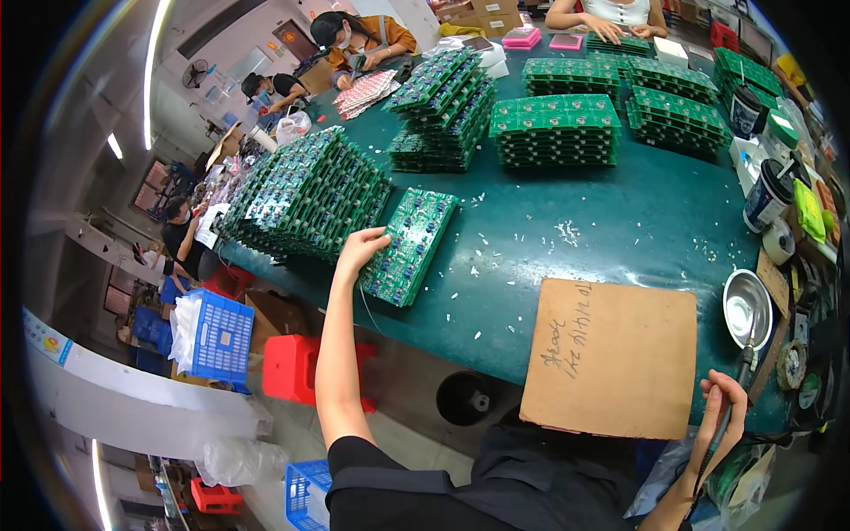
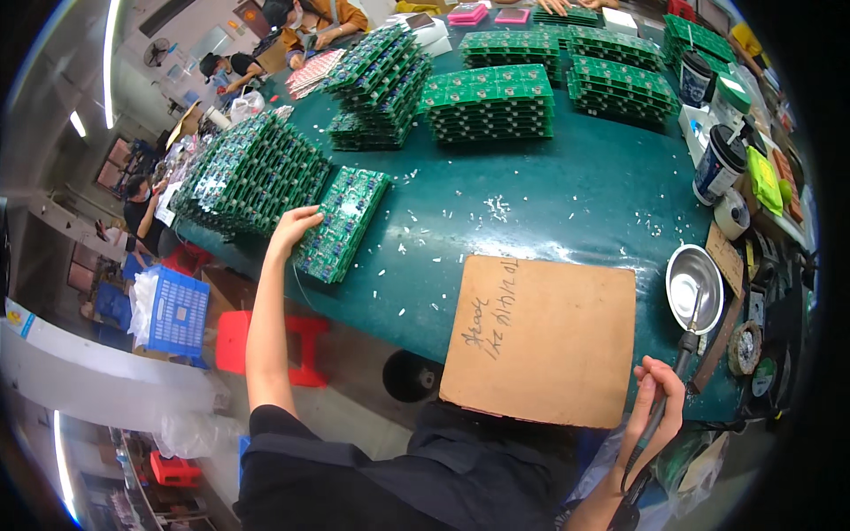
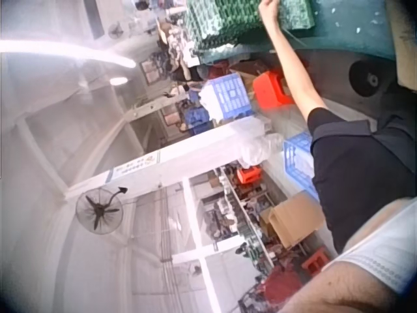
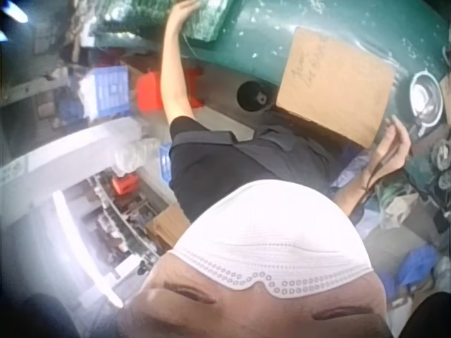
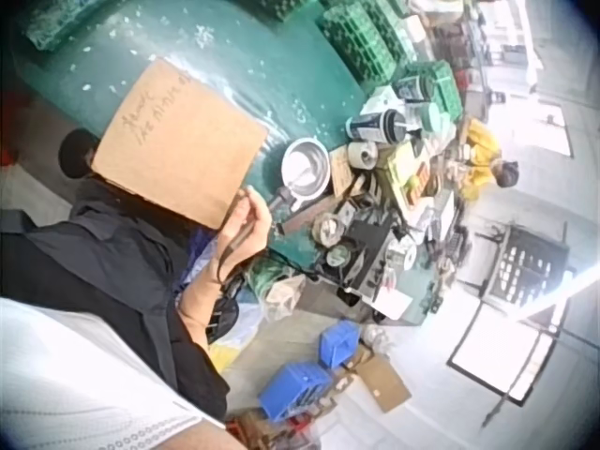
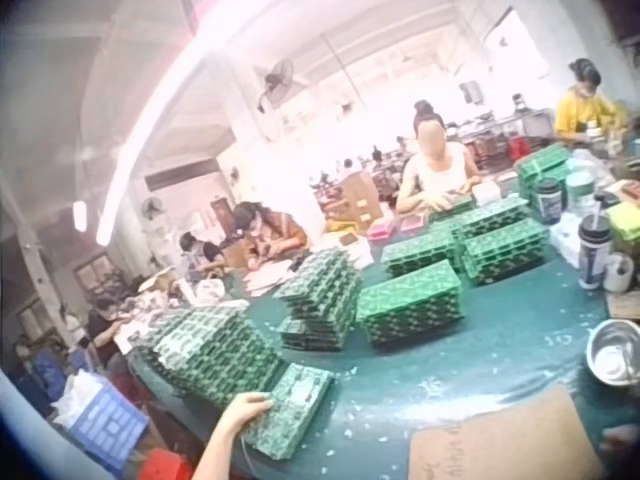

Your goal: The person solders components onto circuit boards using a soldering iron, turns each board over by hand, stacks the soldered boards on the workbench, and positions new circuit boards to solder.

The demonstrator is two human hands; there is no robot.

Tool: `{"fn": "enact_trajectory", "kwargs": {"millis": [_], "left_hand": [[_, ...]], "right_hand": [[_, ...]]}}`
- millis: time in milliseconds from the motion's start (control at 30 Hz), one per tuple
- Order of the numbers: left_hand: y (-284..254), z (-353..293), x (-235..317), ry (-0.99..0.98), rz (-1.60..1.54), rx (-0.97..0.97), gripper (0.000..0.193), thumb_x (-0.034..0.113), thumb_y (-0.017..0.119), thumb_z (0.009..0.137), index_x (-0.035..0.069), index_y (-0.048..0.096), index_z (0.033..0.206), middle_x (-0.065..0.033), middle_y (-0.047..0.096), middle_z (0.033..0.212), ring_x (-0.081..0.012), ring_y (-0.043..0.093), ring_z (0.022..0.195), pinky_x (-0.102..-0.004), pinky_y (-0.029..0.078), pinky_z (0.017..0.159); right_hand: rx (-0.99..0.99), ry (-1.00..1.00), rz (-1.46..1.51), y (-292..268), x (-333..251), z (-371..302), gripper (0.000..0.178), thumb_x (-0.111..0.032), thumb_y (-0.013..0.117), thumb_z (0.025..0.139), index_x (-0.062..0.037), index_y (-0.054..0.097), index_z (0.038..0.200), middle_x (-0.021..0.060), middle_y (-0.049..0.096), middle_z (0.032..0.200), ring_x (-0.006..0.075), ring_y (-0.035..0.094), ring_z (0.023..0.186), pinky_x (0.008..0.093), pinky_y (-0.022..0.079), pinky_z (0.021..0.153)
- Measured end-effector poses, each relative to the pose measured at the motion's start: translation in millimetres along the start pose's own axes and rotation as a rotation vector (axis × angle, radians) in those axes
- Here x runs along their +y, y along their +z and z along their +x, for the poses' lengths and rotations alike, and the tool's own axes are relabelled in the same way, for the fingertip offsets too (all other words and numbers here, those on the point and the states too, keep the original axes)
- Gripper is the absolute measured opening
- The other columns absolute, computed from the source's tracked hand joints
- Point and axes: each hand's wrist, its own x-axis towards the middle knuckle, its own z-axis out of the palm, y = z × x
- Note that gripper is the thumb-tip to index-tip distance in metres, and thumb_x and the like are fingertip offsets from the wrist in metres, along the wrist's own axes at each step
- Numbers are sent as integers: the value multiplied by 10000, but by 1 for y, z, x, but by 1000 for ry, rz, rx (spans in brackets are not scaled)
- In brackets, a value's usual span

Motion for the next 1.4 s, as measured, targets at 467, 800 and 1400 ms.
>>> {"fn": "enact_trajectory", "kwargs": {"millis": [467, 800, 1400], "left_hand": [[154, -165, 105, 788, -208, 455, 231, 201, 429, 1046, 30, 579, 1084, 48, 320, 683, -41, 273, 593, -203, 227, 520], [210, -136, 222, 980, -1014, -65, 383, 397, 397, 1058, 57, 521, 934, 73, 171, 582, -37, 126, 461, -257, 90, 416], [215, 81, 118, 212, -864, 336, 516, 451, 356, 1042, 24, 594, 1207, -39, 587, 914, -121, 502, 768, -284, 429, 708]], "right_hand": [[592, -60, 634, -69, 57, 60, 142, -77, 617, 949, -91, 477, 973, 26, 537, 829, 102, 537, 704, 250, 409, 588], [683, 116, 1644, -153, 160, 58, 399, -180, 540, 993, 63, 492, 1305, 185, 561, 1340, 291, 572, 1177, 421, 469, 971], [-263, 502, 1016, 54, -5, 161, 471, -307, 450, 1035, 7, 451, 1386, 160, 555, 1322, 231, 556, 1194, 363, 465, 983]]}}
